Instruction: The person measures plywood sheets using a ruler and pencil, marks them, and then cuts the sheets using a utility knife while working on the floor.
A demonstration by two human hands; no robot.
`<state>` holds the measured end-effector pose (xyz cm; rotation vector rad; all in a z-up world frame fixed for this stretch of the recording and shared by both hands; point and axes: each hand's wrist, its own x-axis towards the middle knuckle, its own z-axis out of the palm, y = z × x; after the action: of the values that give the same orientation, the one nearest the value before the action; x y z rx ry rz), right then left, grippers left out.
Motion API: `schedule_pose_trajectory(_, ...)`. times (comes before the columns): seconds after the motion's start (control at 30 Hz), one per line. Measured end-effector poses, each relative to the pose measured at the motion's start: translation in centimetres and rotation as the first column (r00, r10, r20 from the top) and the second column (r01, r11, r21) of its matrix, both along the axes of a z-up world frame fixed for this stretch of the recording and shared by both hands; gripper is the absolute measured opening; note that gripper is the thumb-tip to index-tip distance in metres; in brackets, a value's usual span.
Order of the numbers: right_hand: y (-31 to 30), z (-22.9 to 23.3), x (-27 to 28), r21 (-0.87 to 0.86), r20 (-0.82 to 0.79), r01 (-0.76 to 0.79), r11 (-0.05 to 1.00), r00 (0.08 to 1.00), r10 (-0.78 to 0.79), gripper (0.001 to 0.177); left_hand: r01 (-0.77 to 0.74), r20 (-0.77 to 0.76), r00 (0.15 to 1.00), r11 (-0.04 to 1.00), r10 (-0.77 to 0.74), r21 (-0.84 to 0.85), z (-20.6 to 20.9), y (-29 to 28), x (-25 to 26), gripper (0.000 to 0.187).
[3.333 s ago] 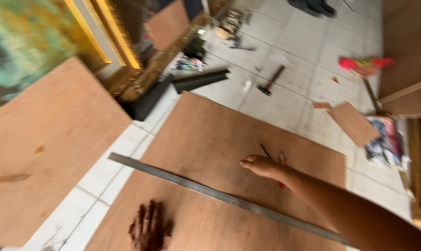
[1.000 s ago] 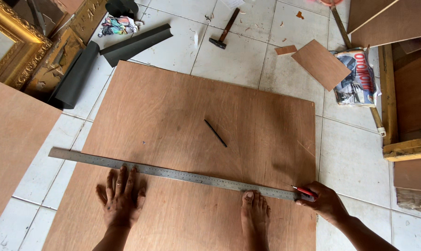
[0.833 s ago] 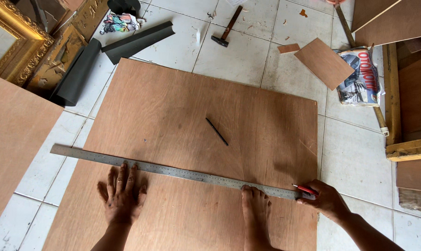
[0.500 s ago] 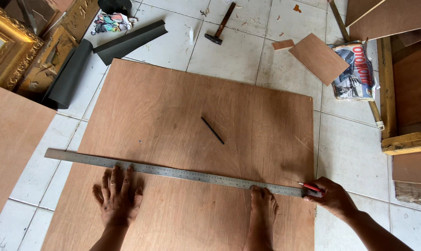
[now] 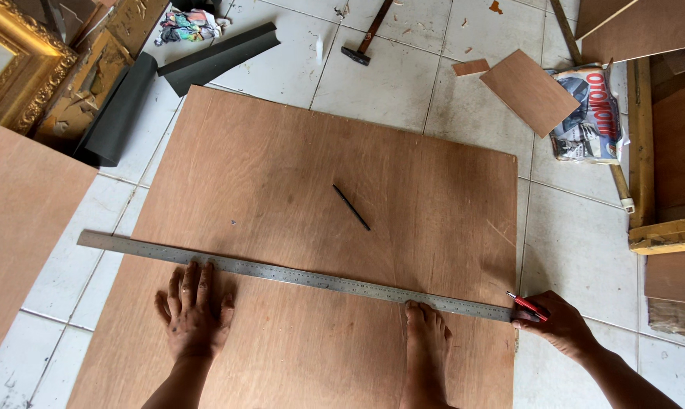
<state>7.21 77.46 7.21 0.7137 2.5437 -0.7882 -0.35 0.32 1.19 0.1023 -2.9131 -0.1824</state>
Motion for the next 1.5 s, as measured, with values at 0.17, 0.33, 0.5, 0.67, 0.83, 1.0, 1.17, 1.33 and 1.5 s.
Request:
schedule_pose_trajectory(0.17, 0.0, 0.0, 0.3, -0.031, -0.018, 0.067, 0.997, 0.998, -0.067, 0.058, -0.006, 0.010, 1.000, 1.000, 0.006, -0.005, 0.3, 0.2, 0.1, 0.091)
schedule_pose_trajectory(0.33, 0.3, -0.5, 0.5, -0.038, -0.024, 0.049, 0.998, 0.998, -0.050, 0.055, -0.009, 0.032, 0.999, 1.000, 0.008, 0.005, 0.4, 0.2, 0.0, 0.091)
schedule_pose_trajectory(0.5, 0.3, -0.5, 0.4, -0.023, -0.024, 0.029, 0.999, 0.999, -0.030, 0.052, 0.002, 0.002, 1.000, 1.000, -0.002, -0.008, 0.4, 0.2, 0.1, 0.089)
schedule_pose_trajectory(0.67, 0.6, -0.8, 0.0, -0.040, -0.026, 0.027, 0.999, 0.999, -0.028, 0.052, -0.007, 0.032, 0.999, 1.000, 0.007, -0.007, 0.8, 0.3, 0.0, 0.088)
schedule_pose_trajectory(0.83, 1.3, -1.2, -0.6, 0.054, 0.045, -0.069, 0.996, 0.997, 0.067, 0.051, -0.011, 0.039, 0.999, 1.000, 0.011, 0.009, 0.9, 0.4, 0.0, 0.087)
schedule_pose_trajectory(1.0, 1.3, -0.9, -0.7, 0.040, 0.058, -0.046, 0.998, 0.997, 0.043, 0.052, -0.023, 0.051, 0.998, 1.000, 0.023, -0.005, 0.7, 0.4, -0.1, 0.088)
schedule_pose_trajectory(1.17, 1.8, -2.1, 0.3, 0.110, 0.014, -0.080, 0.991, 0.997, 0.079, 0.046, -0.030, 0.019, 0.999, 1.000, 0.030, 0.007, 0.5, 0.6, -0.1, 0.089)
schedule_pose_trajectory(1.33, 2.3, -2.9, -0.9, 0.048, 0.101, -0.031, 0.998, 0.995, 0.026, 0.041, -0.022, -0.037, 0.999, 0.996, 0.019, -0.088, 0.4, 0.7, -0.2, 0.085)
schedule_pose_trajectory(1.5, 1.1, -2.0, -2.7, 0.006, 0.208, 0.008, 1.000, 0.978, -0.009, 0.027, -0.029, -0.020, 0.999, 0.990, 0.027, -0.138, 0.8, 0.5, -0.2, 0.085)
